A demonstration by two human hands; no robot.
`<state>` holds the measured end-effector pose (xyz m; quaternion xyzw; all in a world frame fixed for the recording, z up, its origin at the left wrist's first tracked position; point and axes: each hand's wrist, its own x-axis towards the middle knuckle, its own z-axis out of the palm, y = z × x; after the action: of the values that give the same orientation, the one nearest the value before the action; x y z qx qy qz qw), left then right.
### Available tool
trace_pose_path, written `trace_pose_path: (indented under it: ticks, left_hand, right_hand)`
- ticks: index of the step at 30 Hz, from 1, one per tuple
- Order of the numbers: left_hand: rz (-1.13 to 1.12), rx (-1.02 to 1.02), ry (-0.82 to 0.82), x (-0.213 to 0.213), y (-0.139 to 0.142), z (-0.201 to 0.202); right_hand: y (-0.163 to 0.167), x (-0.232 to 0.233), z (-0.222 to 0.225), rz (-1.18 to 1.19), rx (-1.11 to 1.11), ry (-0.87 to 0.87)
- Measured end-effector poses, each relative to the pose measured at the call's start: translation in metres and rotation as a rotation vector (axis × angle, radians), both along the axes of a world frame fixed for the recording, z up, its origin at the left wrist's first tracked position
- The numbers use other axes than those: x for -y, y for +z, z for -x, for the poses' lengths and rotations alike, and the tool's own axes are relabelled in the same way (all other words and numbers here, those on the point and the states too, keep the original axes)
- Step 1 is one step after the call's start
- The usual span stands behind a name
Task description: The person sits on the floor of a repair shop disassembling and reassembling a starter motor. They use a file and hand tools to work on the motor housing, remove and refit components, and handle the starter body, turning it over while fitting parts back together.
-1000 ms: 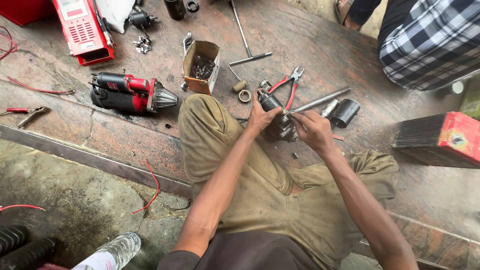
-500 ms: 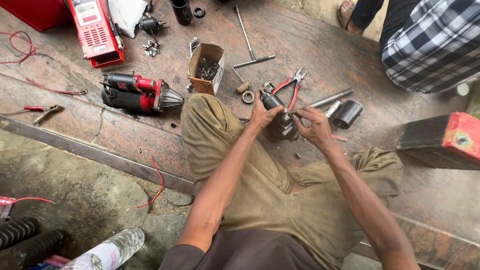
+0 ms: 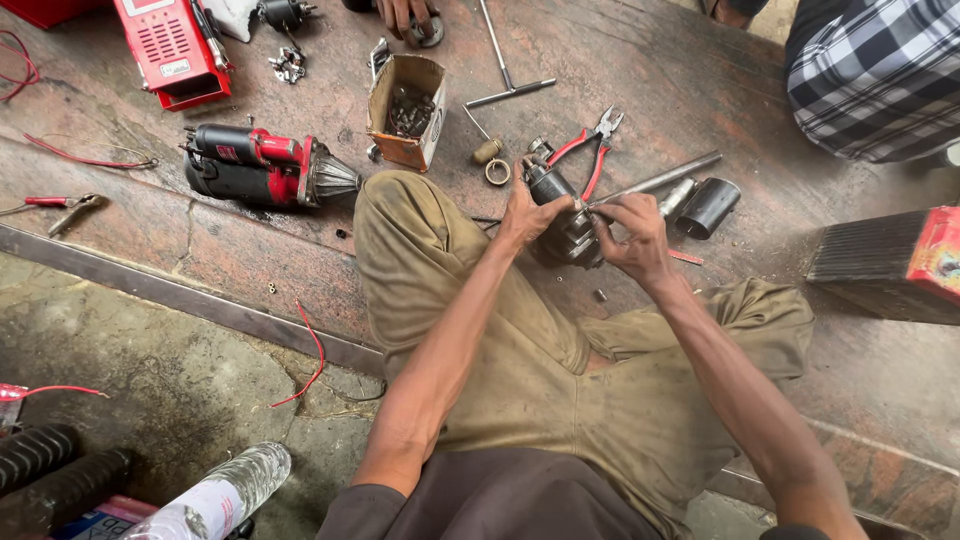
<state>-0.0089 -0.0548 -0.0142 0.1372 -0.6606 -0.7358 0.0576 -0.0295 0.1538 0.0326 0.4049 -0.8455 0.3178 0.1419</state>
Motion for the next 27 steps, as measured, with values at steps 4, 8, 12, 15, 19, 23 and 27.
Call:
trace_pose_path:
  ticks: [4,8,12,15,19,23,27]
  left_hand:
    - [-0.035,-0.025,-0.021,-0.003,0.000,-0.001]
    - [-0.091,0.049,-0.036,-0.004,-0.003,0.000]
    - [-0.036,0.022,-0.004,-0.003,-0.007,0.000]
    - [0.006,0.059,-0.010,0.000,-0.002,0.001]
    - [0.098,0.035,-0.001,0.004,0.005,0.002]
    - [-0.074,0.081,-0.026,-0.002,-0.006,0.003]
    - [0.176,0.083,0.012,-0.002,-0.013,0.007]
  right_hand:
    - [-0.002,-0.002,-0.001,-0.008,0.063,-0.025]
    - [-0.003,-0.004,-0.004,-0.134,-0.110,0.056]
    - [0.000,-0.006,-0.008,-0.179,-0.179,0.124]
    - [0.003,-0.006,-0.012,-0.097,-0.112,0.075]
    - [0.011,-0.004,-0.014,0.029,0.076,-0.029]
    - [0.021,0.005,-0.011,-0.106,0.143,-0.126]
    - [0.034,0.025,0.003,0.041,0.393,-0.384]
